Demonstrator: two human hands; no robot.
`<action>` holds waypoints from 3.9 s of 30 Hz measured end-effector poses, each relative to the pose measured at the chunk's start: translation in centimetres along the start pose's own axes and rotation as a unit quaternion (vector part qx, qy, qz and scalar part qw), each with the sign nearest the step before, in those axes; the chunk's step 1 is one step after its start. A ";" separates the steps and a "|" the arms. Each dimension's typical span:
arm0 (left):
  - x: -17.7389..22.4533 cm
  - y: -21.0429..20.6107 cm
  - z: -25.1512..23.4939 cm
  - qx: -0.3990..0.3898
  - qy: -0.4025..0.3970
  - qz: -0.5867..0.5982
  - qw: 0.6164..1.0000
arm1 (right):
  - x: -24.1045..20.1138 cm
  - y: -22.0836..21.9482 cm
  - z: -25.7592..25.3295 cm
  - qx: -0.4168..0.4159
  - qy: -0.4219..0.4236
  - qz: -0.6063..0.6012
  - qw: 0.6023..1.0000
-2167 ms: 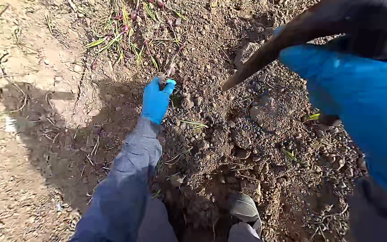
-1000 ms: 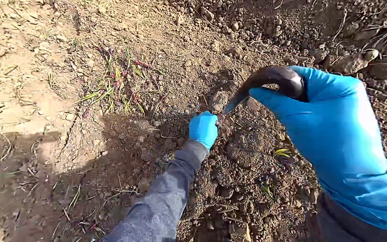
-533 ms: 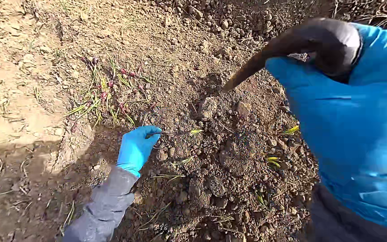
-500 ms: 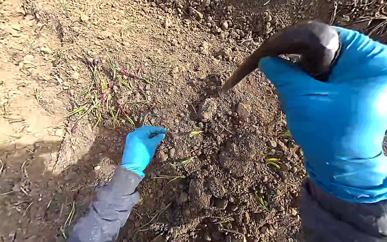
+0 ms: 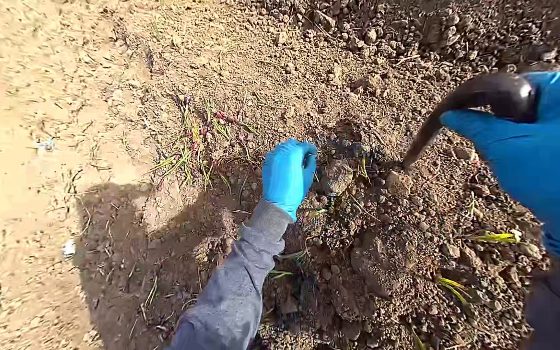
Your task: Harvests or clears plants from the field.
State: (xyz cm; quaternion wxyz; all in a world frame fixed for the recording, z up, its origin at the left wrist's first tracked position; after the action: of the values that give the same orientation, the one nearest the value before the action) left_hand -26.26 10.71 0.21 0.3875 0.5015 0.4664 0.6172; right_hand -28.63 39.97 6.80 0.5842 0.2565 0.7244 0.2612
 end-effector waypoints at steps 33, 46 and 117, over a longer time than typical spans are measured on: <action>-15.2 10.7 -5.6 -0.309 0.284 -0.138 0.897 | 4.9 -7.6 3.8 -0.183 -0.180 0.096 0.962; -12.4 4.6 -3.0 -0.024 0.143 0.182 0.973 | 7.1 -7.5 3.7 -0.276 -0.230 0.082 0.929; 16.5 -5.8 -11.3 -0.373 -0.131 -0.012 0.919 | 6.2 -7.1 -1.5 -0.136 -0.298 -0.111 0.938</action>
State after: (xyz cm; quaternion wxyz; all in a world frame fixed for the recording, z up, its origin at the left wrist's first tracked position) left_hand -40.49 25.73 -1.87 0.6110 0.3913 0.1534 0.6709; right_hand -31.72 38.88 -2.14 0.8281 0.1584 0.4983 0.2022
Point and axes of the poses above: each hand's wrist, its own z-axis away from the middle knuckle, its own y-axis out of the back of the hand, x = y × z, the point moved 9 cm from there along -z, towards the middle knuckle, and after that the axes turned 11 degrees about y, right-handed, at the moved point
